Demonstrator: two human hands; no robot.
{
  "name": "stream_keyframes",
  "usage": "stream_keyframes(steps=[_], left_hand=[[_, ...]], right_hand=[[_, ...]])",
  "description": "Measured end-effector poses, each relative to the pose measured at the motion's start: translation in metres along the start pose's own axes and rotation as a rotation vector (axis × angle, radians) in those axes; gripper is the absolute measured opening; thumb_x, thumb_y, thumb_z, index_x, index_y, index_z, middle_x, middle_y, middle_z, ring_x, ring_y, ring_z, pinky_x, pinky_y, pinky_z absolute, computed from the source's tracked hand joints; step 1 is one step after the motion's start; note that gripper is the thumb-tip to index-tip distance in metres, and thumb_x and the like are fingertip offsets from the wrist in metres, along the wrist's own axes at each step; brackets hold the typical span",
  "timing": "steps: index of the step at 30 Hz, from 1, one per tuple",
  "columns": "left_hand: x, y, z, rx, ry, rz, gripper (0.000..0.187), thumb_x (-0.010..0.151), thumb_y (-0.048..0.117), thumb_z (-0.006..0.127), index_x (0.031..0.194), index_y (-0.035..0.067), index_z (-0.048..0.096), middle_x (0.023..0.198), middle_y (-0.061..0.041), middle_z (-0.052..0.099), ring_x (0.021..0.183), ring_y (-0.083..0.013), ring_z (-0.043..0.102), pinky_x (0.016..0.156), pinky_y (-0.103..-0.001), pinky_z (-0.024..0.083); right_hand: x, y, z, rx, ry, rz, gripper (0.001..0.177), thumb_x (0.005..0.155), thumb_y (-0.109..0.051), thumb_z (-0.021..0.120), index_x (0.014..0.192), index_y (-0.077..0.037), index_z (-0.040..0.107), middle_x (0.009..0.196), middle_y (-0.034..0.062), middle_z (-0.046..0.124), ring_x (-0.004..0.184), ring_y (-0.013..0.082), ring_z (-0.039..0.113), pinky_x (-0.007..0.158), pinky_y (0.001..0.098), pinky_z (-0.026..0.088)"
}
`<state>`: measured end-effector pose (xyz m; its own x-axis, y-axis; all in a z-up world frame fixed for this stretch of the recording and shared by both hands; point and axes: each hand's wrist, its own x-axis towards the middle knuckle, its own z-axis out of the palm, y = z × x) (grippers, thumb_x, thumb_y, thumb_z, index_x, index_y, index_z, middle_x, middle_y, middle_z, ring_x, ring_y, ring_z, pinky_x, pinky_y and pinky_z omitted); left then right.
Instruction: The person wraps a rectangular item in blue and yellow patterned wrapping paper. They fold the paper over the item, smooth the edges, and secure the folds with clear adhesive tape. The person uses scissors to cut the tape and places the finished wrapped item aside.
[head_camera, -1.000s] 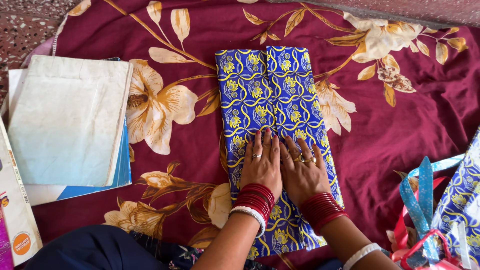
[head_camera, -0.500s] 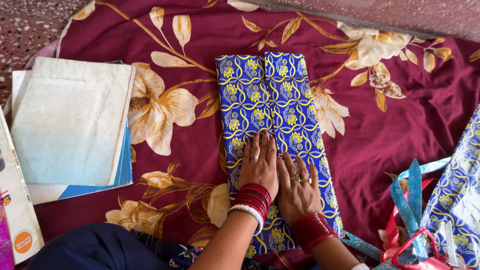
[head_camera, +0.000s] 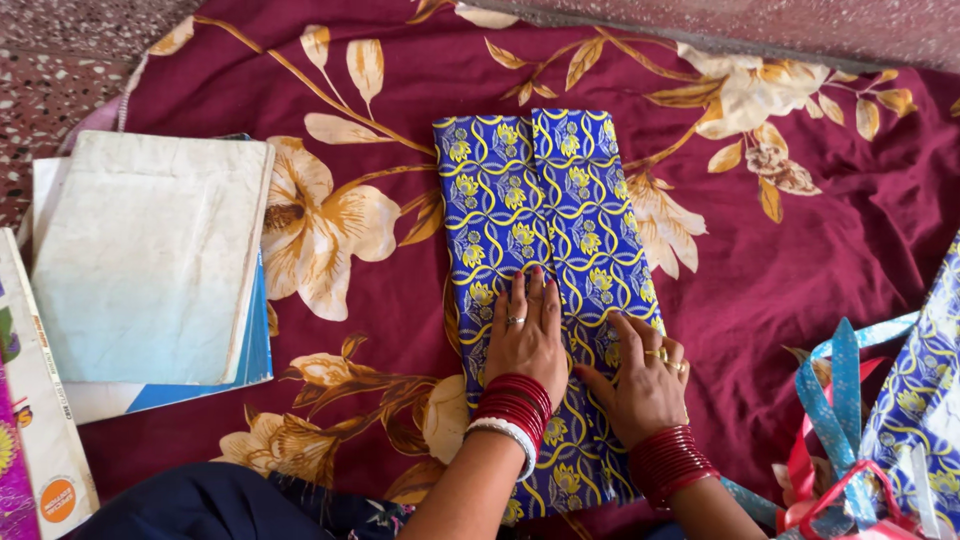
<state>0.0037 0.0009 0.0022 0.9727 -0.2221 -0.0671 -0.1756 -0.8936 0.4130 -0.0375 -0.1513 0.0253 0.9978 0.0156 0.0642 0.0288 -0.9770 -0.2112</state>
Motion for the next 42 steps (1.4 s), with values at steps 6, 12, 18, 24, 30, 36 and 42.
stream_keyframes(steps=[6,12,18,24,30,36,42], left_hand=[[0.001,0.001,0.007,0.062,0.003,0.006,0.067,0.098,0.025,0.042,0.156,0.001,0.020,0.167,-0.019,0.014,0.155,-0.0339,0.008,0.123,-0.049,0.009],[-0.004,0.002,0.007,0.044,0.068,0.028,0.067,0.101,0.035,0.040,0.155,0.000,0.023,0.166,-0.019,0.015,0.154,-0.0354,0.008,0.123,-0.050,0.008],[-0.038,0.002,0.015,0.076,0.098,0.136,0.068,0.101,0.038,0.042,0.154,-0.001,0.026,0.167,-0.020,0.017,0.155,-0.0353,0.011,0.125,-0.049,0.009],[-0.084,-0.001,0.003,-0.093,0.030,0.149,0.070,0.098,0.032,0.051,0.156,0.001,0.027,0.166,-0.018,0.021,0.153,-0.0353,0.015,0.122,-0.051,0.011],[-0.118,0.005,-0.024,-0.059,-0.021,-0.060,0.071,0.095,0.037,0.059,0.153,0.006,0.031,0.162,-0.016,0.026,0.150,-0.0365,0.023,0.122,-0.054,0.012],[-0.135,-0.013,-0.044,-0.252,0.025,-0.588,0.072,0.089,0.043,0.071,0.143,0.007,0.040,0.147,-0.019,0.049,0.129,-0.0361,0.056,0.111,-0.048,0.043],[-0.145,-0.017,-0.028,-0.556,-0.085,-0.802,0.078,0.093,0.036,0.069,0.147,0.003,0.023,0.109,-0.023,0.072,0.100,-0.0415,0.072,0.092,-0.051,0.058]], right_hand=[[-0.009,-0.002,-0.002,-0.047,-0.048,-0.058,0.078,0.077,-0.047,0.077,0.144,-0.022,0.045,0.146,0.0022,0.049,0.132,0.0353,0.044,0.109,0.0532,0.035],[-0.026,-0.005,-0.007,-0.059,-0.138,-0.022,0.086,0.077,-0.050,0.076,0.151,-0.024,0.042,0.152,0.0006,0.042,0.143,0.0302,0.034,0.115,0.0537,0.028],[-0.029,-0.006,-0.009,-0.114,-0.175,-0.031,0.088,0.078,-0.054,0.073,0.153,-0.024,0.038,0.157,-0.0016,0.037,0.146,0.0264,0.031,0.118,0.0510,0.027],[-0.037,-0.012,-0.026,-0.108,-0.243,0.011,0.103,0.069,-0.063,0.080,0.155,-0.028,0.035,0.160,0.0007,0.038,0.143,0.0307,0.033,0.116,0.0489,0.029],[-0.072,0.037,-0.018,-0.015,-0.041,0.049,0.080,0.075,-0.055,0.079,0.142,-0.022,0.052,0.144,0.0074,0.054,0.131,0.0347,0.049,0.110,0.0488,0.040],[-0.083,0.116,0.022,0.424,0.128,0.292,0.065,0.084,-0.039,0.076,0.137,-0.006,0.056,0.125,0.0179,0.067,0.111,0.0302,0.066,0.087,0.0396,0.055],[-0.062,0.164,0.057,0.642,0.009,0.462,0.059,0.090,-0.031,0.075,0.137,-0.001,0.057,0.109,0.0160,0.075,0.096,0.0227,0.071,0.084,0.0359,0.055]])
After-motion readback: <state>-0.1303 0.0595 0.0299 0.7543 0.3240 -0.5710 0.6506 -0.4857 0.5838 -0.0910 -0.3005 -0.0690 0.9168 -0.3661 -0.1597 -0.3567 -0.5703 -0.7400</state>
